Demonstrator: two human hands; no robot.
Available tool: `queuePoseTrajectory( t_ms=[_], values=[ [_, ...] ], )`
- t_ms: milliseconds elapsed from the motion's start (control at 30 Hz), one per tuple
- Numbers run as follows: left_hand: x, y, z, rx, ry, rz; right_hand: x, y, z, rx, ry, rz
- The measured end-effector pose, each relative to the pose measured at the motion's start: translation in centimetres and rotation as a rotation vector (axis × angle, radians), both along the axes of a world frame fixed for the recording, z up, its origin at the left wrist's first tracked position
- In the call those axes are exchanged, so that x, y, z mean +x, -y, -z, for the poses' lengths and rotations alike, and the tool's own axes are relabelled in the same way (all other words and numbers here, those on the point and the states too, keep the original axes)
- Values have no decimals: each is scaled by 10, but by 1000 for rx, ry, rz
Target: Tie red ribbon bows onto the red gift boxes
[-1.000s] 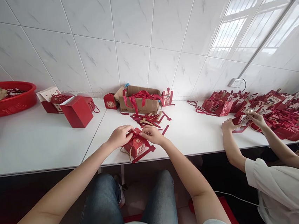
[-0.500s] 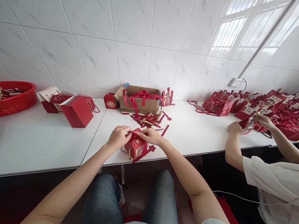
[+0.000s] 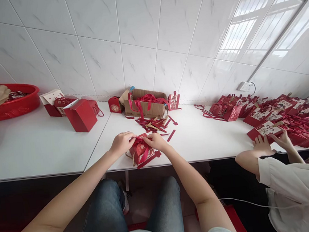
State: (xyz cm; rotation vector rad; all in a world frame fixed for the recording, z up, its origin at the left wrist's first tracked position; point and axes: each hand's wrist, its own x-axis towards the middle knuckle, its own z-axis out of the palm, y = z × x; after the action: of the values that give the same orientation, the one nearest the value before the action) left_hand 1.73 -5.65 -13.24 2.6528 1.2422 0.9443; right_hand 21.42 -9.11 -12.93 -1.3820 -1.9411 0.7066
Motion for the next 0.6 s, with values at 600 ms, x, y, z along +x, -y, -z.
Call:
queuePoseTrajectory(
  t_ms=[600],
  values=[
    [-2,0,1,-63,57,-41,1,4,2,24,22,23]
  ],
)
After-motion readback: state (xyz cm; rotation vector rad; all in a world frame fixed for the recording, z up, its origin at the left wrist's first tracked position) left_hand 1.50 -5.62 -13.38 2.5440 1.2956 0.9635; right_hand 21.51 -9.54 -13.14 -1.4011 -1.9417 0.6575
